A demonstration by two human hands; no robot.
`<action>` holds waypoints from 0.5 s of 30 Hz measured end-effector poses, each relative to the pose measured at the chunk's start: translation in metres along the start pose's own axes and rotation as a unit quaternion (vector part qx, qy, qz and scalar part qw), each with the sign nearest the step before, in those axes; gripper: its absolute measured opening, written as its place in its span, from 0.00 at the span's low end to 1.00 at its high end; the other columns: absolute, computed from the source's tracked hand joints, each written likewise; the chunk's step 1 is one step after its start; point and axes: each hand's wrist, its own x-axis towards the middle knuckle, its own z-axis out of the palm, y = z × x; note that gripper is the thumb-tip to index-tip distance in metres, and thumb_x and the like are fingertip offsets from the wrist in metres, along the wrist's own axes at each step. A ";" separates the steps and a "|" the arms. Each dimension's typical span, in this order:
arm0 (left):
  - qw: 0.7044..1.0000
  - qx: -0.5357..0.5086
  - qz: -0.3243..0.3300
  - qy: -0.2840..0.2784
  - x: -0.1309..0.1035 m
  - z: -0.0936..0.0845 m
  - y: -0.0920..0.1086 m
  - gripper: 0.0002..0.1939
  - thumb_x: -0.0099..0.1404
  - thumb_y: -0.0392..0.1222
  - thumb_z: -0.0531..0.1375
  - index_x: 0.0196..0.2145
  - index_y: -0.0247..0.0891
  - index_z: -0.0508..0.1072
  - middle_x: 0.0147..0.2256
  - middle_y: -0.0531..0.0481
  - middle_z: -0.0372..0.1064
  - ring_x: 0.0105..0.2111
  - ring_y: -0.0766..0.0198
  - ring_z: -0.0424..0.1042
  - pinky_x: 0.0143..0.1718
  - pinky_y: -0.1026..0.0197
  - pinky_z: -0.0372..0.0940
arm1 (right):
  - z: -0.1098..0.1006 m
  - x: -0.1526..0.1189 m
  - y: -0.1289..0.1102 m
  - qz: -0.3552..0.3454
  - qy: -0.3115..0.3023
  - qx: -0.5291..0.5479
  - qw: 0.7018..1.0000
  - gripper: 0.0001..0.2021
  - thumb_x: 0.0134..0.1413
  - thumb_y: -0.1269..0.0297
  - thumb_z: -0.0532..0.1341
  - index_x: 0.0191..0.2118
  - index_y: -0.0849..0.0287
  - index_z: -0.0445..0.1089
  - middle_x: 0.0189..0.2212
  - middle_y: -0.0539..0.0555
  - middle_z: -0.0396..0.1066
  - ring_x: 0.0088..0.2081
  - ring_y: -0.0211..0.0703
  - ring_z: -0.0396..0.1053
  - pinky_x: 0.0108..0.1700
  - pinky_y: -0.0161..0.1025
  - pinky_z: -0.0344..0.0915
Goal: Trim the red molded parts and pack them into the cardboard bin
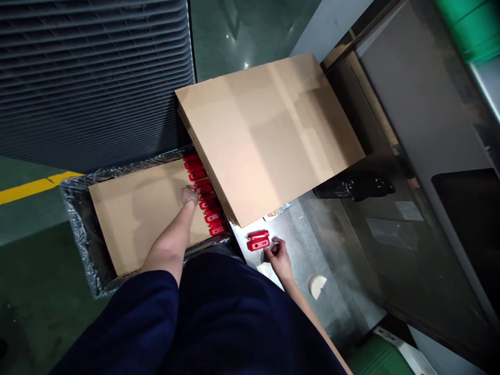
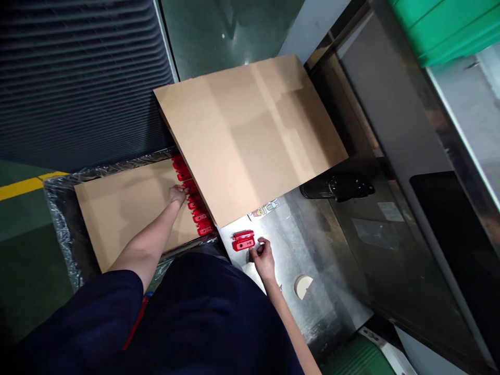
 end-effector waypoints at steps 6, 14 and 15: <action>1.000 0.007 0.006 0.007 -0.008 -0.001 -0.005 0.13 0.71 0.46 0.65 0.44 0.33 0.74 0.44 0.44 0.72 0.41 0.58 0.73 0.44 0.52 0.72 | -0.001 -0.001 -0.003 0.002 0.002 0.001 1.000 0.29 0.53 0.44 0.62 0.55 0.56 0.62 0.30 0.48 0.59 0.31 0.44 0.63 0.34 0.40 0.61; 1.000 0.002 0.015 0.017 -0.012 -0.001 -0.006 0.13 0.70 0.46 0.66 0.44 0.33 0.73 0.47 0.43 0.70 0.43 0.57 0.72 0.47 0.50 0.70 | -0.001 -0.001 -0.004 0.000 0.001 0.005 1.000 0.30 0.52 0.44 0.62 0.55 0.57 0.62 0.30 0.48 0.59 0.31 0.44 0.63 0.33 0.40 0.62; 1.000 -0.001 0.015 0.022 -0.013 -0.002 -0.006 0.14 0.70 0.46 0.66 0.45 0.33 0.73 0.47 0.43 0.70 0.43 0.56 0.72 0.47 0.49 0.70 | 0.000 -0.001 -0.003 0.000 0.001 0.005 1.000 0.30 0.52 0.44 0.62 0.55 0.57 0.62 0.30 0.48 0.59 0.31 0.44 0.63 0.33 0.40 0.62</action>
